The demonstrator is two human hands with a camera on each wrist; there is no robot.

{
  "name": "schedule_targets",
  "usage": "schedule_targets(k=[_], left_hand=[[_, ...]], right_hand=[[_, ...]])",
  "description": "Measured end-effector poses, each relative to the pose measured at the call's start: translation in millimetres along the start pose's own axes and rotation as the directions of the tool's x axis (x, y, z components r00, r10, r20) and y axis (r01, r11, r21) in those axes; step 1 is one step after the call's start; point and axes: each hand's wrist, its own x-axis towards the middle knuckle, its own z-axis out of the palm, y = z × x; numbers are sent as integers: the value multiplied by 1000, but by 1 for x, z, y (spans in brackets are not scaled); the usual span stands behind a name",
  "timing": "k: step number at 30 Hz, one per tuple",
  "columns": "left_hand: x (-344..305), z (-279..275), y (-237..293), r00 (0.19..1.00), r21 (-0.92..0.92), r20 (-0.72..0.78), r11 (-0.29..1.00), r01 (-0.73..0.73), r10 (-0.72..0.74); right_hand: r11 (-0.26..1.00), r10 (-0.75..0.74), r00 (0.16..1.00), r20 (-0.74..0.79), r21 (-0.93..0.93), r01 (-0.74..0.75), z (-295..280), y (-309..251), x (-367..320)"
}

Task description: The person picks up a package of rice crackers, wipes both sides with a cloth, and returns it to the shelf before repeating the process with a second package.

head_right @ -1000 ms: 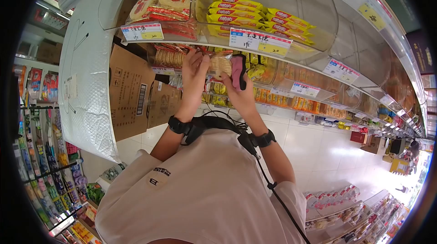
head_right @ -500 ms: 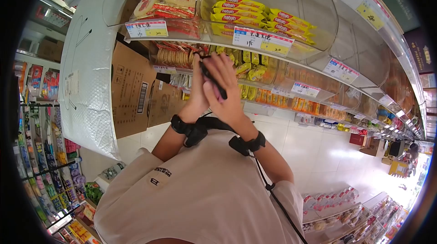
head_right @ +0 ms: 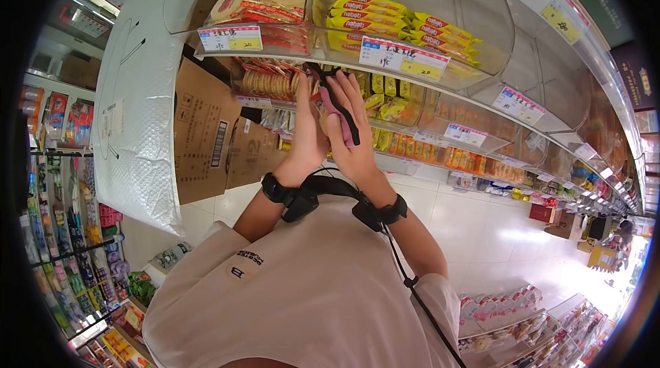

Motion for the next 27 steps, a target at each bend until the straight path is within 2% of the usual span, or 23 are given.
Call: schedule_targets(k=[1, 4, 5, 8, 10, 13, 17, 20, 21, 22, 25, 27], left_hand=[[-1, 0, 1, 1000, 4, 4, 1000, -20, 20], [14, -16, 3, 998, -74, -42, 996, -49, 46], [18, -23, 6, 995, -21, -17, 995, -102, 101], [22, -33, 5, 999, -37, 45, 999, 27, -25], [17, -19, 2, 996, -84, 48, 993, 78, -74], [5, -4, -5, 991, 211, -15, 969, -130, 137], [17, -23, -7, 995, 217, -2, 971, -96, 99], [22, -26, -2, 992, 258, -30, 960, -112, 124], [23, -26, 2, 993, 252, -32, 962, -105, 117], [24, -27, 6, 993, 246, -35, 964, -97, 109], [27, -41, 15, 1000, 300, 16, 954, -13, 8], [26, -43, 20, 999, 293, 19, 956, 28, -35]], right_hand=[[999, 15, 1000, -25, 37, -14, 2, -2, -3], [965, -149, 971, 186, -186, 183, -1, -11, -11], [963, -140, 959, 245, -190, 189, 2, -15, -17], [963, -138, 967, 214, -199, 181, 0, -9, -18], [961, -145, 977, 158, -211, 176, -4, -3, -7], [999, -35, 999, 2, -8, 35, 1, 11, -1], [979, 93, 996, -3, 183, -91, 9, 5, -10], [974, 170, 979, -114, 173, -148, 18, 38, -24], [883, 396, 917, -38, 289, -370, 11, 35, -22], [730, 592, 804, 64, 379, -568, -4, 30, -18], [606, 632, 758, 159, 508, -612, -8, 41, -20], [613, 625, 751, 212, 463, -640, -17, 39, -20]])
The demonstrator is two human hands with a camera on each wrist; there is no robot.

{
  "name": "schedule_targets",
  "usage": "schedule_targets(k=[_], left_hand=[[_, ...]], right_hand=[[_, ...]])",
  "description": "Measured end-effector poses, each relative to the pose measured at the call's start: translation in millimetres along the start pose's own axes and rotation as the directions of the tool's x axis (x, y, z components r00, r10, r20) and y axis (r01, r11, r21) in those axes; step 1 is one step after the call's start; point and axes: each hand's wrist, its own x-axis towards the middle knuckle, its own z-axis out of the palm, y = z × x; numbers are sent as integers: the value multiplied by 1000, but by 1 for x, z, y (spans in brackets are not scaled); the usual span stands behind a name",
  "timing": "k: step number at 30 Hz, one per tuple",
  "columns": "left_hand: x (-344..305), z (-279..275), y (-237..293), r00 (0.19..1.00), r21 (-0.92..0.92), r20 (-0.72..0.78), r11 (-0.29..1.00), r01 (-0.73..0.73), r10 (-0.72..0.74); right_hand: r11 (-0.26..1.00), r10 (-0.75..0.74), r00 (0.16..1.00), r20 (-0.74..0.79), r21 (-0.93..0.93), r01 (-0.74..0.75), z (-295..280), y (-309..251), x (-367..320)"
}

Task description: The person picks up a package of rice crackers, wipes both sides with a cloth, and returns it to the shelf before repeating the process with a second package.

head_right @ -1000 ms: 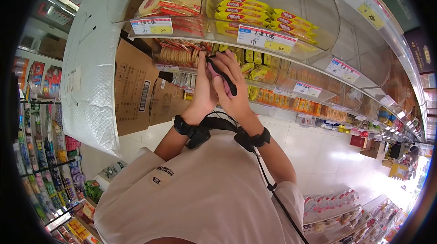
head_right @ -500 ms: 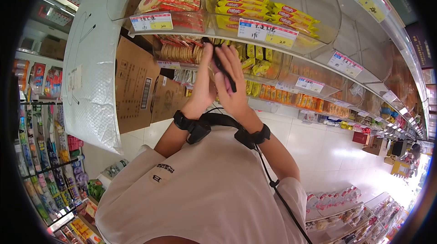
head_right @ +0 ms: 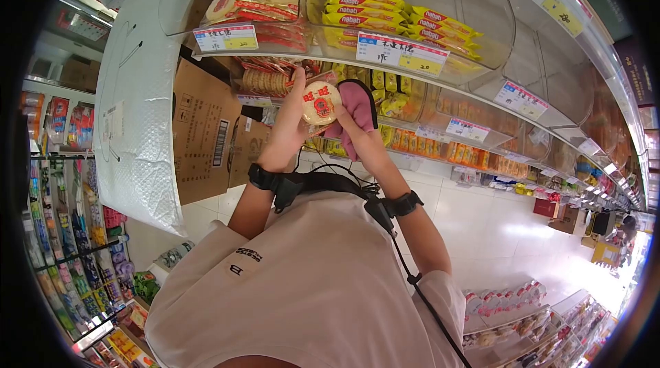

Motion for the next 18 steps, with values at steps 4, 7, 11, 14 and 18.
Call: schedule_targets(k=[4, 7, 11, 14, 18], left_hand=[[-9, 2, 2, 983, 250, 154, 959, -133, 96], [-24, 5, -3, 982, 434, 169, 889, -145, 78], [-37, -4, -4, 968, 501, 237, 843, -195, 83], [-55, -2, 19, 958, 665, 273, 702, -257, 92], [-70, -18, 43, 941, 772, 338, 570, -281, 6]], right_hand=[[999, 3, 996, -84, -48, -7, -4, -8, -2], [988, -156, 972, -178, -27, 153, -8, -1, 6], [998, -61, 993, -100, -28, 59, -17, -9, -8], [996, -85, 996, -23, -2, 85, -15, -8, -14], [992, 44, 988, 151, -127, -25, -28, -2, -24]])
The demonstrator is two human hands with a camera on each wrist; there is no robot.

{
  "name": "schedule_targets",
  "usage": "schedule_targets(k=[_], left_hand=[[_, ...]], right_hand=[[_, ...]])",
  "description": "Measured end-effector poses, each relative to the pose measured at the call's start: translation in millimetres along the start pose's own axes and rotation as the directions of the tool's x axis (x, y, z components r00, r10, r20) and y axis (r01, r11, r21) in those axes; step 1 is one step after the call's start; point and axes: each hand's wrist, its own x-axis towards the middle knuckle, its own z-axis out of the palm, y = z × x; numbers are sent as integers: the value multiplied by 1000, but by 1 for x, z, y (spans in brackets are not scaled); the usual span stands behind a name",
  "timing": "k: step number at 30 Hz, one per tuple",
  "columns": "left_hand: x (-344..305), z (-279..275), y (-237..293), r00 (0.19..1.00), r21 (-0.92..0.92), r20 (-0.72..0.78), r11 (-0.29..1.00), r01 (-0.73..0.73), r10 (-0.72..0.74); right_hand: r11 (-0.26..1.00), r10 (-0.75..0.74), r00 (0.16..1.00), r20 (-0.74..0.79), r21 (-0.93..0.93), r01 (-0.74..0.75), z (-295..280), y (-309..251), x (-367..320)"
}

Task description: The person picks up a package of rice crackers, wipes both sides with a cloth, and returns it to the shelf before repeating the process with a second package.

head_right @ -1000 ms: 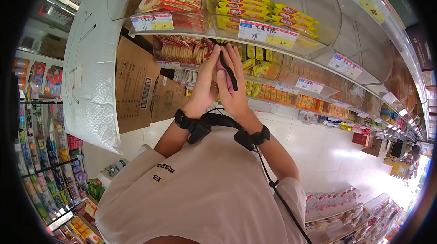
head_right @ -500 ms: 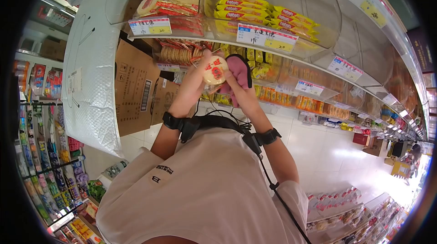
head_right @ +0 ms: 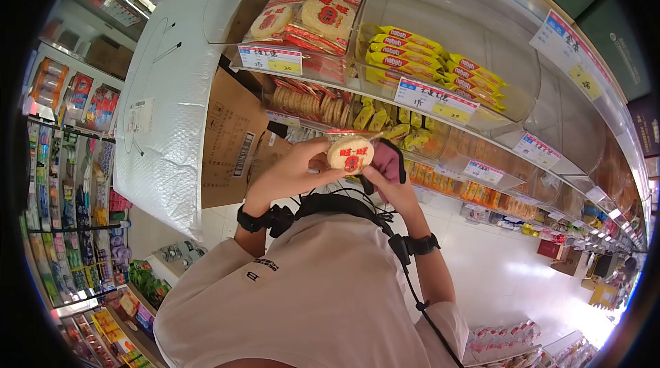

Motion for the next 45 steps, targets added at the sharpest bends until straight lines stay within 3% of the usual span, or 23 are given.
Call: schedule_targets(k=[3, 6, 8, 10, 13, 16, 19, 22, 23, 26, 27, 28, 31, 34, 37, 40, 45], left_hand=[[-12, -26, 26, 994, 204, 110, 978, -41, 18], [-25, -39, 25, 987, -49, -40, 986, -160, 158], [-31, -42, 50, 950, -234, -251, 940, -247, 187], [-32, -47, 69, 859, -292, -455, 871, -394, 236], [-20, -63, 78, 586, -132, -759, 814, -565, 284], [-1, -85, 88, 441, -9, -844, 813, -582, 306], [18, -110, 81, 377, 148, -853, 859, -489, 362], [26, -127, 68, 356, 284, -857, 918, -278, 373], [27, -130, 66, 324, 382, -847, 906, -181, 422], [30, -136, 63, 258, 629, -764, 773, 89, 592], [29, -138, 61, 240, 697, -714, 700, 156, 657], [29, -139, 60, 227, 754, -657, 618, 223, 719], [29, -140, 58, 205, 674, -734, 732, 100, 648], [26, -139, 57, 239, 645, -756, 756, 114, 609], [25, -133, 65, 178, 729, -684, 675, 115, 708], [24, -127, 72, 270, 743, -650, 669, 28, 710], [26, -132, 63, 379, 756, -624, 650, 71, 684]], right_hand=[[999, 27, 994, 105, -36, -24, 0, 1, -4], [1000, 22, 993, 118, -23, -19, 0, 6, -2], [997, 52, 996, 66, -60, -48, 1, 9, -1], [987, 127, 992, 22, -105, -124, 3, 3, -2], [980, 131, 991, -11, -148, -131, 5, 3, -3], [964, 211, 977, 15, -166, -206, -1, 8, -2], [986, 113, 994, 4, -123, -112, 2, 14, -2], [993, 75, 997, -24, -93, -77, 5, 11, -4], [991, 93, 995, -31, -90, -96, 5, 9, -5], [987, -147, 981, -128, -90, 136, 15, 13, -2], [992, -103, 986, -129, -90, 91, 12, 13, -3], [995, -58, 990, -129, -89, 47, 10, 12, -4], [997, 13, 991, -130, -79, -24, 6, 15, -4], [996, 30, 991, -133, -78, -41, 5, 15, -3], [995, -6, 987, -164, -100, -10, 9, 13, -1], [994, 8, 989, -145, -108, -24, 10, 9, -1], [990, 69, 988, -139, -115, -85, 12, 12, 0]])
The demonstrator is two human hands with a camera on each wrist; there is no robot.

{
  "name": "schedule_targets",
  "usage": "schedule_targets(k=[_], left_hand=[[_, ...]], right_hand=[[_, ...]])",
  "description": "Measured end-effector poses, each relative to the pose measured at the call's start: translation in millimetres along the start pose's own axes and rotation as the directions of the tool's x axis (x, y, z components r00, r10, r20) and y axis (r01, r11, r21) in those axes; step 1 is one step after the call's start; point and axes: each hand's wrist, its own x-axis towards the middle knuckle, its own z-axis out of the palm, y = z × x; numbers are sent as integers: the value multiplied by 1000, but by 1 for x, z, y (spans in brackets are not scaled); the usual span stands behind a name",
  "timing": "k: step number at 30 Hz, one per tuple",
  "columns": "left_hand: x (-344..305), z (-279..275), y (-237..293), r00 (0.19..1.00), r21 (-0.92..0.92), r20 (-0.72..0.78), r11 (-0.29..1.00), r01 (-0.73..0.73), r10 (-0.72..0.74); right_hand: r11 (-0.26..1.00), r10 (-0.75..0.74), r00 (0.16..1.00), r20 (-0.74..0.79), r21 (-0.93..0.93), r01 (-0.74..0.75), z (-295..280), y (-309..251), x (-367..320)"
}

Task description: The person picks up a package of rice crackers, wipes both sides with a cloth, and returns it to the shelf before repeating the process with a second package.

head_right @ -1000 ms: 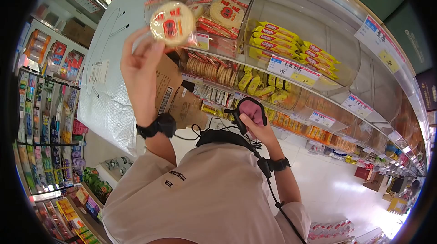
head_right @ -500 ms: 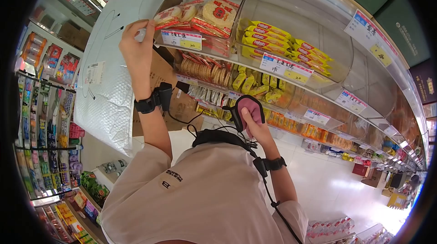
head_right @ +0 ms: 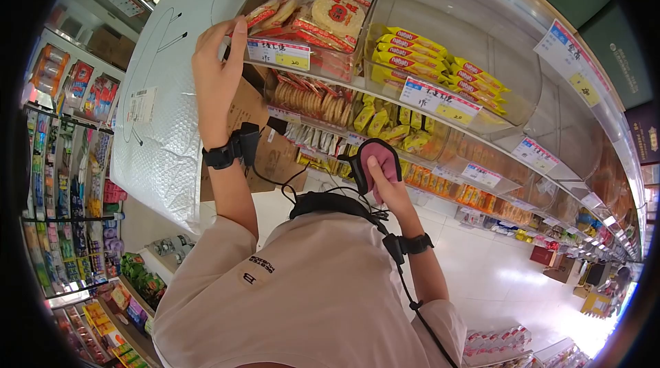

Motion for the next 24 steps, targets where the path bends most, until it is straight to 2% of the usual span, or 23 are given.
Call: schedule_targets(k=[7, 11, 13, 15, 19, 22, 24], left_hand=[[-3, 7, 2, 995, -10, 77, 998, 69, -69], [0, 7, -3, 994, 37, 107, 999, 11, -15], [-1, 11, -10, 995, 72, 87, 996, -52, 45], [0, 12, -14, 993, 55, 114, 998, -11, 5], [-1, 11, -5, 987, -1, 105, 993, 119, -118], [0, 16, -1, 998, -59, 8, 997, 56, -56], [-1, 20, -9, 1000, -8, 17, 1000, -25, 25]], right_hand=[[1000, 6, 1000, -13, 0, -6, 2, -2, -1], [999, 43, 999, 8, -6, -43, 0, -8, -4], [1000, -30, 999, -15, 5, 30, 2, -2, -2], [998, -57, 998, -22, 15, 57, 2, 3, 0], [1000, -13, 1000, -15, 24, 14, -1, 8, 0], [999, -22, 999, -31, 38, 23, 1, 6, 0], [999, -21, 999, -37, 45, 23, 1, 6, 0]])
